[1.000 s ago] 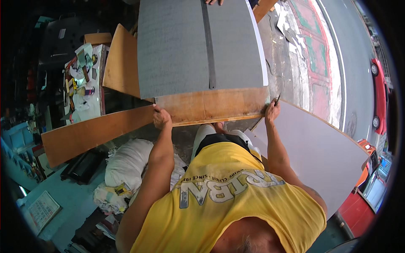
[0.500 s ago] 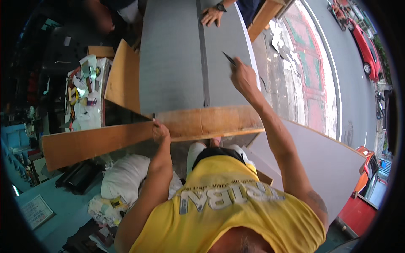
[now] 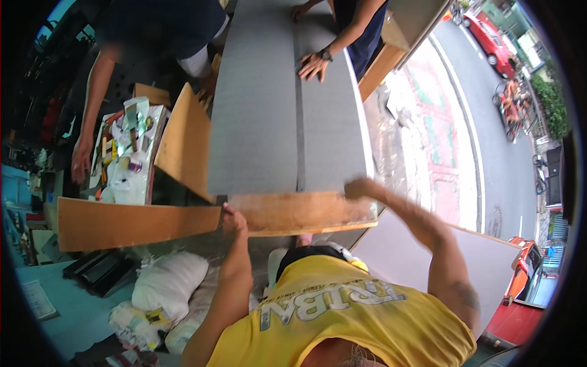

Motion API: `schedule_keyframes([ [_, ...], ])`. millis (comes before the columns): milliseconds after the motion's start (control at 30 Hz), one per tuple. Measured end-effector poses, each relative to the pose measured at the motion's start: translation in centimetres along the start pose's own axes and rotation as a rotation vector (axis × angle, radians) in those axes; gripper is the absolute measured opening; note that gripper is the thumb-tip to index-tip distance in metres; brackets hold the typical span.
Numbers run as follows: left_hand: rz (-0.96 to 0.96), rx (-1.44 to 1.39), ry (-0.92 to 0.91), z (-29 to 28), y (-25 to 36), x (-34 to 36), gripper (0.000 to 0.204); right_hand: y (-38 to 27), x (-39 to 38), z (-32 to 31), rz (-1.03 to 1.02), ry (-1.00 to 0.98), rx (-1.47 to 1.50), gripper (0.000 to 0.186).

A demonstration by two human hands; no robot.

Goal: The person moves wooden boards and aligns a large sheet on a workbench. The person then cuts along a metal ruler placed across the sheet using a utility knife.

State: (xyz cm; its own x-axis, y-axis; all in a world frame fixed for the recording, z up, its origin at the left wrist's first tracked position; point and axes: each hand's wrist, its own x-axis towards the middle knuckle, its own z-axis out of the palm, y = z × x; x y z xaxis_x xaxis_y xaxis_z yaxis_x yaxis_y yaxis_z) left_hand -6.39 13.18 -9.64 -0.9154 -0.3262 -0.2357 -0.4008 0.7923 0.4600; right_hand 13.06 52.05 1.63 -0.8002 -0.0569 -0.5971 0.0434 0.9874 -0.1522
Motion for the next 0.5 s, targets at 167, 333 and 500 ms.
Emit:
schedule_keyframes([
  [167,0.108,-0.023,0.013,0.6,1.7,-1.3,0.075,-2.2,-8.4,3.7,0.533,0.532,0.556,0.031],
  [333,0.054,0.011,0.007,1.5,2.3,-1.0,0.07,-2.5,-7.9,6.9,0.813,0.989,0.774,0.027],
  [500,0.043,0.044,-0.042,0.9,3.7,-1.9,0.06,-1.3,-9.8,13.1,1.151,1.156,0.914,0.03],
])
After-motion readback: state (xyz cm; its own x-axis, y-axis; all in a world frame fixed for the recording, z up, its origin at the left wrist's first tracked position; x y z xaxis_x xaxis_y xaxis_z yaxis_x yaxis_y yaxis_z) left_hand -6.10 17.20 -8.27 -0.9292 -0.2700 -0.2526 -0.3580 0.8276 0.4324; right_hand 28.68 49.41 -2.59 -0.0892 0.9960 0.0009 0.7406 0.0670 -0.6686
